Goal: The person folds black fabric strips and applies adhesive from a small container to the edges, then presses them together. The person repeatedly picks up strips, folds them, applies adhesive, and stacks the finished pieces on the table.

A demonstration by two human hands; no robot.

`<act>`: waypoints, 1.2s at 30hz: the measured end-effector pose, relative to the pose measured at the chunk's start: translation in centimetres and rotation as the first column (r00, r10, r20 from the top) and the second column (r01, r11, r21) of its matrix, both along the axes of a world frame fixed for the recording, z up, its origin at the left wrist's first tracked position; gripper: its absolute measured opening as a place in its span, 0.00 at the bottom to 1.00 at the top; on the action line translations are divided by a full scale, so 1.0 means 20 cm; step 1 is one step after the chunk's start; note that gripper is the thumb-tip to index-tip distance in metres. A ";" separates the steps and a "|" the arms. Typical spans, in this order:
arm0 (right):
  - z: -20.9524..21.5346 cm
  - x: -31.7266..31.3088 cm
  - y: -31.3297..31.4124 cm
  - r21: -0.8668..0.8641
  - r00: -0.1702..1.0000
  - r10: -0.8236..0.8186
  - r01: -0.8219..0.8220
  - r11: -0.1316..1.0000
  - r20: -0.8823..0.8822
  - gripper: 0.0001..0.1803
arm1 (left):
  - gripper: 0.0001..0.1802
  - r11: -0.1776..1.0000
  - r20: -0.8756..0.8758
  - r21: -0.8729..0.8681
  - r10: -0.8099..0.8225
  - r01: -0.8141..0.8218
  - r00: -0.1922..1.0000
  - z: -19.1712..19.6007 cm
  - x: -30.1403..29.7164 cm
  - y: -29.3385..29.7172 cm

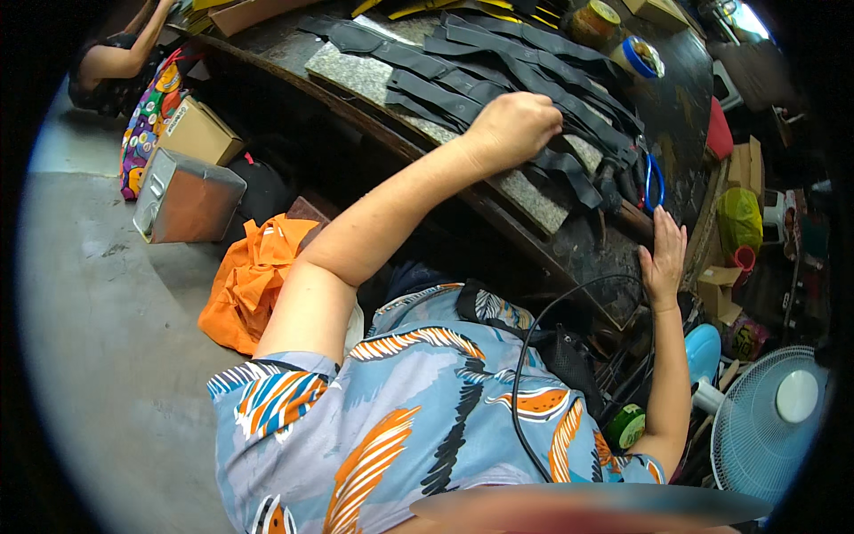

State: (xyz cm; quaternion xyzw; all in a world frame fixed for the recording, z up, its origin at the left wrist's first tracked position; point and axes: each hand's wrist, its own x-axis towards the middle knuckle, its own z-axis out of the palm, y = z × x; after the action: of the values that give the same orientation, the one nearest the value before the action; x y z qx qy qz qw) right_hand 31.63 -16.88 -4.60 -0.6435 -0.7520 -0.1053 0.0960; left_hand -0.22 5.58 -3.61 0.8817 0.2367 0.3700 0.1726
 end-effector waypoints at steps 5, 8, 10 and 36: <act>0.01 -0.02 0.01 0.013 1.000 0.001 -0.001 1.000 0.015 0.36 | 0.13 0.933 0.161 -0.360 0.086 -0.022 0.983 0.01 -0.02 0.05; 0.01 -0.01 0.01 0.022 1.000 0.000 0.000 1.000 -0.004 0.36 | 0.11 0.827 0.281 -0.562 0.224 -0.030 0.933 0.02 -0.03 0.07; 0.00 0.00 0.01 0.038 1.000 -0.001 0.001 0.999 0.001 0.35 | 0.11 0.815 0.361 -0.579 0.270 -0.012 0.893 0.02 -0.04 0.06; 0.24 -0.60 1.07 0.032 0.870 0.270 -0.283 0.959 -0.412 0.13 | 0.17 0.965 -0.054 0.239 0.120 -0.104 0.991 0.08 -0.06 -0.16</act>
State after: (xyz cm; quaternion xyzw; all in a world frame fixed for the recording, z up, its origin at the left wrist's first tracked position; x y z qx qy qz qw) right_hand 19.67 4.48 0.20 -0.5383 -0.8004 0.0585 0.2571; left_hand -1.46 2.32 -1.95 0.8932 0.2463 0.3743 0.0374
